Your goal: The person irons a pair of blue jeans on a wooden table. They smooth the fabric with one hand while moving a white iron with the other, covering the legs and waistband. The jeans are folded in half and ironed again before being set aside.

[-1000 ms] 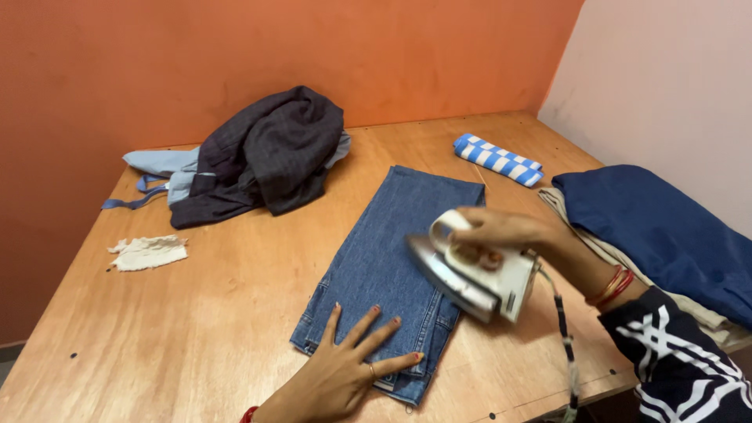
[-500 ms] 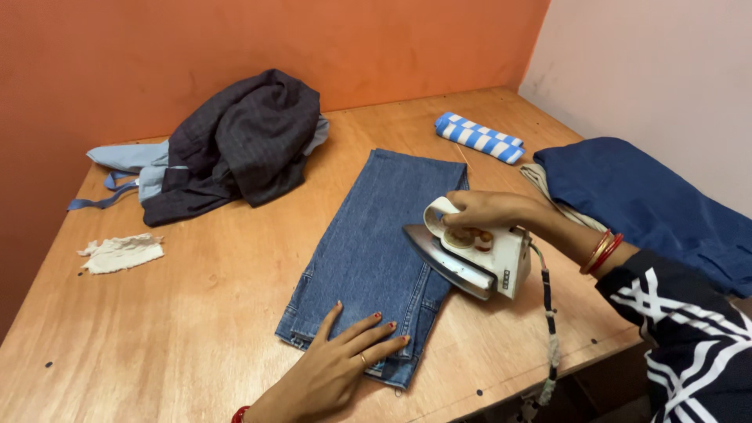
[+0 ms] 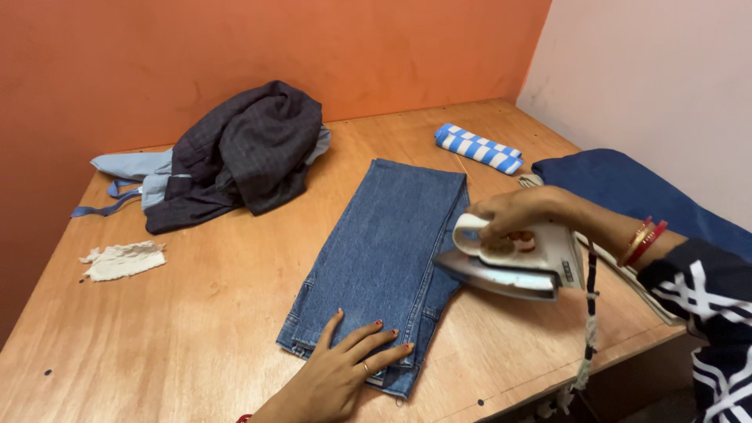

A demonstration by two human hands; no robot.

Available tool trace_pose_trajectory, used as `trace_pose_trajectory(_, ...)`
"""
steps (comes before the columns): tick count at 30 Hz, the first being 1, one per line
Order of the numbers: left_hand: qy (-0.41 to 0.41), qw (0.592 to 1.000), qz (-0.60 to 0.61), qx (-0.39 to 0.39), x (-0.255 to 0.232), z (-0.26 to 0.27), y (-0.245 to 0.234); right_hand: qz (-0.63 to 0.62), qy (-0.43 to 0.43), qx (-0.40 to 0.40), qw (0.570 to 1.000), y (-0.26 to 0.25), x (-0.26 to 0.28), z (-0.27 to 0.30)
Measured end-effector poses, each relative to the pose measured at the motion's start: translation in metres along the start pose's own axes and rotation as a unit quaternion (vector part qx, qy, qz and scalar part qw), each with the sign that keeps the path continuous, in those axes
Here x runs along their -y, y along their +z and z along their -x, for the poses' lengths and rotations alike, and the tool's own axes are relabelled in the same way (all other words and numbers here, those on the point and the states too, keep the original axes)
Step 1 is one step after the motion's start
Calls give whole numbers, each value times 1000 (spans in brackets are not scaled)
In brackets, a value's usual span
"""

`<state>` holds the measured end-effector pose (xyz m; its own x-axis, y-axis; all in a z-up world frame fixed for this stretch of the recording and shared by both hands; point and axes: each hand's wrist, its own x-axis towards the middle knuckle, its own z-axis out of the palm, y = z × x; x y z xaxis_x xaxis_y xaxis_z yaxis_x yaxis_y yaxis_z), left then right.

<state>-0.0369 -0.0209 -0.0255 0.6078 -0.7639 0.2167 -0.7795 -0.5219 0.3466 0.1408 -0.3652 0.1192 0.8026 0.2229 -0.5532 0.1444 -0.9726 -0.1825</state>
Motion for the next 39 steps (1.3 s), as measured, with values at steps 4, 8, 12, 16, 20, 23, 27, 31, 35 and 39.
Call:
trace_pose_trajectory(4, -2, 1000, 2, -3, -1, 1, 2, -20, 40, -60, 997, -7, -19, -13)
trace_pose_trajectory(8, -1, 1000, 0, -16, -3, 1, 2, -53, 24, -86, 995, -14, -38, -32)
trace_pose_trajectory(12, 8, 999, -29, -28, -5, 0, 0, 10, 53, -142, 988, -9, -52, -44)
trace_pose_trajectory(16, 4, 999, -16, -34, -9, 1, -4, 54, 76, -135, 986, -18, -54, -56)
trace_pose_trajectory(20, 1, 999, -10, -34, -12, 1, -7, 34, 83, -152, 984, -26, -59, -64)
trace_pose_trajectory(23, -2, 1000, 1, -22, -11, -1, -8, 8, 68, -191, 979, -28, -65, -64)
trace_pose_trajectory(27, 7, 1000, -5, -27, -9, -1, -7, -95, 41, -147, 984, -20, -66, -70)
trace_pose_trajectory(31, 5, 1000, -6, -18, -7, -1, -5, 36, 49, -168, 984, -18, -61, -88)
trace_pose_trajectory(35, 18, 1000, 2, -22, -2, -4, -2, 10, 86, -133, 987, -25, -61, -106)
trace_pose_trajectory(39, 23, 998, -27, -45, 3, -2, 6, -12, 72, -108, 991, -19, -63, -105)
